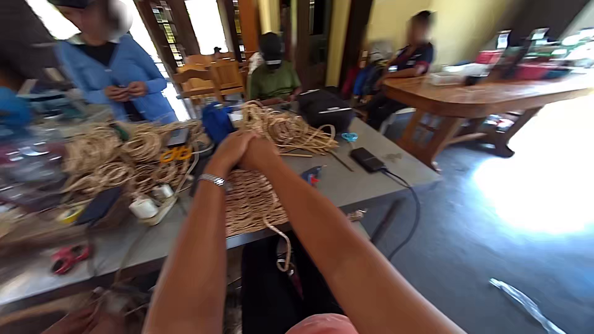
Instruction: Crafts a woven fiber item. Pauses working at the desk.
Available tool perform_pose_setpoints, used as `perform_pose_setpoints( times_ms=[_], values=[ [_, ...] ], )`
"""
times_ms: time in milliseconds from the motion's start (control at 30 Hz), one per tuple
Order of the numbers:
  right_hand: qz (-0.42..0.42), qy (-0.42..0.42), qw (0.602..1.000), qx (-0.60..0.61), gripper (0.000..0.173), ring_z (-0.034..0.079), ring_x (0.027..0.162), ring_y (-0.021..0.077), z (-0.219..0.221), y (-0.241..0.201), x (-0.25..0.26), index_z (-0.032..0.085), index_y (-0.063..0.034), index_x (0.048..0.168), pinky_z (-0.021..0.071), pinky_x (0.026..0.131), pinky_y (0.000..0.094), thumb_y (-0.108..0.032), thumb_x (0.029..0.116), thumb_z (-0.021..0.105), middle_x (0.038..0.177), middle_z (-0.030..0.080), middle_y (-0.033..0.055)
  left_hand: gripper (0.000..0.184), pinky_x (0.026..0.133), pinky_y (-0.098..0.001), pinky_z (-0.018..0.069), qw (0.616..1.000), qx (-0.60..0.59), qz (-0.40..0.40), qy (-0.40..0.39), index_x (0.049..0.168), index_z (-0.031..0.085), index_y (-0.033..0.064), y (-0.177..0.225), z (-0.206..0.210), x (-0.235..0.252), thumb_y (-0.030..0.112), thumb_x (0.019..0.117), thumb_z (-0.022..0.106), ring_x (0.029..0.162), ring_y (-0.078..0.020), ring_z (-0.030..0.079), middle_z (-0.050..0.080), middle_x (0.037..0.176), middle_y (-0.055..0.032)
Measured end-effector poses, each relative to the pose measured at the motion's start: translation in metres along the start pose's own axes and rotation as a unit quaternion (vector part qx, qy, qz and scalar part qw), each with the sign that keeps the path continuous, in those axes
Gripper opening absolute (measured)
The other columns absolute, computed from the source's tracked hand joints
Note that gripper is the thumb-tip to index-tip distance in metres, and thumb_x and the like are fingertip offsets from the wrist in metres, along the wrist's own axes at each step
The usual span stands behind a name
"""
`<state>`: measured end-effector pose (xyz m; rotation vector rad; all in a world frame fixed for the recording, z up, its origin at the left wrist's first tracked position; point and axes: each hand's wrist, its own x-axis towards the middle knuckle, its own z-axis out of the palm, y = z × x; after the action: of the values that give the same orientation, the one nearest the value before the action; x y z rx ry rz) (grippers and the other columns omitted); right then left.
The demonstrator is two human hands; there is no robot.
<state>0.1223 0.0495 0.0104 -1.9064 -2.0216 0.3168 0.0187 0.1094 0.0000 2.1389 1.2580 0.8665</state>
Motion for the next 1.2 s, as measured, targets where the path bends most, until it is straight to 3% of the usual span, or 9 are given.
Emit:
perform_pose_setpoints(
  times_ms=[233, 567, 833, 933, 1200],
  values=[
    [0.012, -0.009, 1.000, 0.023, 0.048, 0.066, 0.108, 0.0401, -0.003, -0.005, 0.001, 0.068, 0.0017, 0.112, 0.0510, 0.077, 0.0668, -0.041, 0.0908, 0.072, 0.116, 0.068, 0.0223, 0.050, 0.108, -0.0608, 0.0395, 1.000, -0.028, -0.008, 0.005, 0.126, 0.069, 0.0115, 0.009, 0.002, -0.007, 0.042, 0.1106, 0.032, 0.129, -0.0283, 0.056, 0.063, 0.134, -0.0137],
    [0.004, -0.025, 1.000, 0.008, 0.041, 0.067, 0.102, 0.0369, -0.007, -0.009, 0.000, 0.068, 0.0015, 0.109, 0.0510, 0.073, 0.0627, -0.037, 0.0944, 0.068, 0.111, 0.068, 0.0200, 0.050, 0.105, -0.0605, 0.0394, 1.000, -0.020, -0.022, 0.009, 0.125, 0.068, 0.0127, 0.009, 0.000, -0.006, 0.043, 0.1108, 0.031, 0.127, -0.0271, 0.057, 0.064, 0.132, -0.0125],
    [-0.008, -0.028, 0.999, 0.015, 0.040, 0.066, 0.106, 0.0374, -0.011, -0.009, -0.005, 0.068, 0.0021, 0.109, 0.0509, 0.077, 0.0636, -0.036, 0.0965, 0.066, 0.113, 0.068, 0.0206, 0.049, 0.107, -0.0610, 0.0377, 0.999, -0.019, -0.029, 0.019, 0.123, 0.070, 0.0137, 0.013, -0.001, -0.010, 0.042, 0.1110, 0.032, 0.131, -0.0274, 0.054, 0.063, 0.135, -0.0115],
    [-0.003, -0.020, 1.000, 0.015, 0.042, 0.067, 0.106, 0.0382, -0.008, -0.009, -0.005, 0.068, 0.0020, 0.111, 0.0508, 0.077, 0.0649, -0.038, 0.0961, 0.066, 0.113, 0.069, 0.0211, 0.049, 0.103, -0.0622, 0.0400, 0.999, -0.019, -0.024, 0.024, 0.122, 0.070, 0.0128, 0.010, 0.000, -0.011, 0.041, 0.1107, 0.032, 0.126, -0.0289, 0.057, 0.064, 0.131, -0.0134],
    [0.008, -0.026, 1.000, -0.009, 0.049, 0.066, 0.112, 0.0392, -0.005, -0.009, -0.003, 0.067, 0.0028, 0.114, 0.0512, 0.081, 0.0659, -0.043, 0.0950, 0.065, 0.119, 0.068, 0.0221, 0.049, 0.108, -0.0578, 0.0394, 0.999, -0.014, -0.030, 0.012, 0.123, 0.069, 0.0110, 0.009, -0.002, -0.008, 0.039, 0.1115, 0.031, 0.128, -0.0261, 0.056, 0.064, 0.132, -0.0125]
  ],
)
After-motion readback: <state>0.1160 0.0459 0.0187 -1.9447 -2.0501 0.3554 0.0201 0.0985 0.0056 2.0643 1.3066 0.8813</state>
